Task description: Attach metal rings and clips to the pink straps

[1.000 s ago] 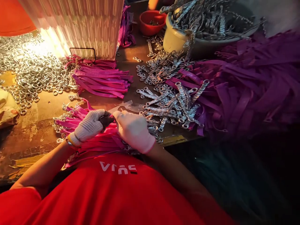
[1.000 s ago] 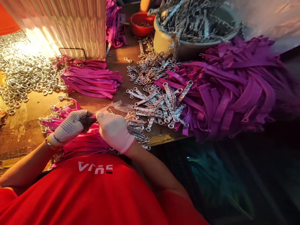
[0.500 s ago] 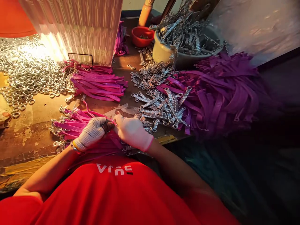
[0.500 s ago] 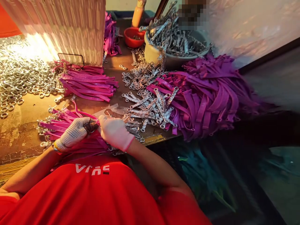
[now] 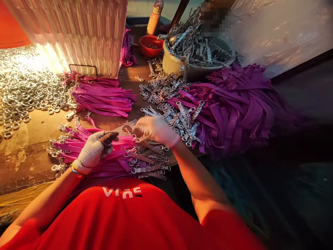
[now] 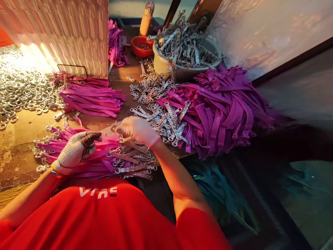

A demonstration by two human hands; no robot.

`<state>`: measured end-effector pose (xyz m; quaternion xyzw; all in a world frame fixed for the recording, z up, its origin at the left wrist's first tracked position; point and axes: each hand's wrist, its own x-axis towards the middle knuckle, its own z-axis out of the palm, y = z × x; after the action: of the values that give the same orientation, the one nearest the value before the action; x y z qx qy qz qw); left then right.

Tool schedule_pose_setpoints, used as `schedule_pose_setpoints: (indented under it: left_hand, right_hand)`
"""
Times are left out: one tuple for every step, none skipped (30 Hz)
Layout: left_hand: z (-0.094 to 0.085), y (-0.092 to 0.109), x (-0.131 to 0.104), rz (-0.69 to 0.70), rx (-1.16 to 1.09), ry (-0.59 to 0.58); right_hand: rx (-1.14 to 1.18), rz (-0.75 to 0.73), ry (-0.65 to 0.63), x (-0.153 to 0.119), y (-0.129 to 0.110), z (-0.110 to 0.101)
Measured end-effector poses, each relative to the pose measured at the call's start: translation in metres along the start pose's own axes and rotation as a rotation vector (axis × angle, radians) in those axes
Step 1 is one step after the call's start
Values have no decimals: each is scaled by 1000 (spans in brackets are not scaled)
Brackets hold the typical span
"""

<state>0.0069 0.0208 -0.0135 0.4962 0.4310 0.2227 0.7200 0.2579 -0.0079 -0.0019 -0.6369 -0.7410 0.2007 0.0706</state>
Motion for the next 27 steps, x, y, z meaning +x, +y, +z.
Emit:
schedule_pose_setpoints:
  left_hand:
    - [2, 0, 2, -45, -93, -8]
    - [4, 1, 4, -101, -186, -21]
    - [5, 2, 5, -165, -275, -38]
    - [6, 4, 6, -225, -356, -56]
    - [7, 6, 7, -277, -422, -74]
    - [7, 8, 6, -313, -470, -90]
    - [7, 10, 5, -330, -500, -99]
    - [6, 11, 3, -333, -515, -103]
    - [6, 12, 2, -330, -514, -100]
    - [6, 12, 1, -327, -499, -97]
    - [6, 12, 0, -324, -476, -96]
    - [6, 11, -1, -316, -450, -97]
    - [6, 9, -1, -308, -426, -102]
    - [7, 8, 0, -295, -408, -104]
    - [7, 6, 0, -281, -397, -105]
    - [8, 5, 0, -275, -387, -103]
    - [9, 4, 0, -277, -378, -96]
    - [10, 4, 0, -289, -369, -85]
    - [11, 5, -1, -303, -364, -73]
    - [13, 6, -2, -321, -359, -67]
    - [15, 7, -4, -337, -351, -69]
    - [16, 8, -6, -345, -345, -72]
    - [18, 10, -7, -343, -340, -76]
    - [20, 11, -9, -338, -337, -80]
    - [21, 12, -11, -334, -338, -84]
    - [22, 13, -13, -335, -344, -89]
    - [22, 14, -15, -340, -354, -95]
  right_hand:
    - [-62, 131, 129, 14, 18, 2]
    - [-138, 262, 211, 28, 36, 6]
    - [-208, 364, 248, 41, 51, 12]
    - [-263, 435, 259, 54, 63, 19]
    - [-294, 477, 249, 63, 73, 26]
    - [-300, 494, 233, 71, 80, 33]
    - [-287, 497, 221, 75, 86, 39]
    - [-261, 495, 220, 77, 89, 43]
    - [-229, 492, 235, 77, 91, 47]
    - [-194, 486, 267, 76, 92, 49]
    - [-152, 471, 316, 72, 90, 49]
    - [-96, 438, 374, 68, 87, 49]
    - [-23, 381, 433, 62, 81, 48]
    - [64, 300, 483, 54, 73, 46]
    - [151, 201, 513, 45, 62, 44]
    - [224, 95, 524, 35, 49, 42]
    - [273, -7, 518, 24, 35, 40]
    - [283, -98, 502, 13, 19, 37]
    - [258, -164, 485, 2, 3, 35]
    - [206, -216, 464, -7, -12, 33]
    - [133, -257, 448, -16, -25, 32]
    - [51, -291, 433, -22, -37, 30]
    - [-34, -326, 421, -27, -46, 29]
    - [-116, -356, 412, -29, -53, 29]
    - [-189, -380, 403, -30, -58, 28]
    - [-248, -397, 393, -31, -62, 28]
    - [-291, -408, 381, -30, -64, 28]
